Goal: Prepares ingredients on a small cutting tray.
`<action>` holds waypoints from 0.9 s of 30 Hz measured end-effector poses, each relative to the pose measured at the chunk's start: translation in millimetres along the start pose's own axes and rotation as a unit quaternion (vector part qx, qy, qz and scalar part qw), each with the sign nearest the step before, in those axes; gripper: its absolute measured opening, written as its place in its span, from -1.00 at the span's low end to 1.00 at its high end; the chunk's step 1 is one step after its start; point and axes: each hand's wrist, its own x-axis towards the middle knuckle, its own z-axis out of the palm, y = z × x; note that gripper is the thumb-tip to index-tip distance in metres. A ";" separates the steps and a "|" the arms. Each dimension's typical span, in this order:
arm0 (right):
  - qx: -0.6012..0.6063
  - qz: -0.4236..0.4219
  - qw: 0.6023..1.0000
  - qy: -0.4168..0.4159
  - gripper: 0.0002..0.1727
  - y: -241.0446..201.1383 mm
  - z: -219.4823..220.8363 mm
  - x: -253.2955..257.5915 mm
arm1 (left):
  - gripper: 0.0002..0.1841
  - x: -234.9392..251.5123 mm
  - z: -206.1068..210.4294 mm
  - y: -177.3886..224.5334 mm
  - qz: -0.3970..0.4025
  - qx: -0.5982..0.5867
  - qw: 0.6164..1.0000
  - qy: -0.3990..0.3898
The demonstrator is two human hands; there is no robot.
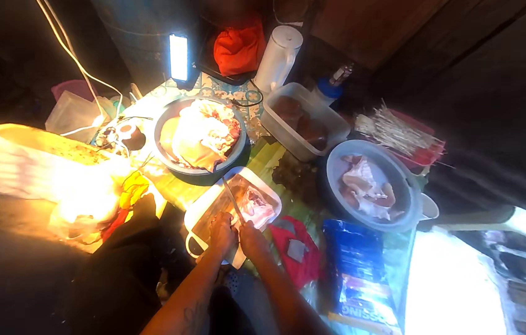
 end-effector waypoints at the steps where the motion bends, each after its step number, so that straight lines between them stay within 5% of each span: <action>1: 0.018 0.014 1.000 0.002 -0.51 11.3 8.7 -8.5 | -0.63 1.4 0.3 -0.8 -0.006 -0.008 1.000 0.001; 7: 0.023 0.085 0.996 -0.034 -0.45 56.7 46.4 -65.2 | -0.66 2.1 -1.9 -3.6 0.004 -0.049 0.999 -0.001; 17: 0.048 0.032 0.998 0.004 -0.50 8.3 25.1 -14.1 | -0.63 -8.1 -2.8 -4.1 0.002 -0.036 0.999 0.004; 24: 0.049 0.103 0.993 -0.026 -0.44 68.3 85.0 -76.8 | -0.73 0.3 -11.8 -11.2 -0.005 -0.078 0.997 0.011; 27: 0.050 0.118 0.991 -0.041 -0.44 92.9 105.3 -100.7 | -0.61 0.8 -20.3 -11.9 -0.044 -0.112 0.993 -0.008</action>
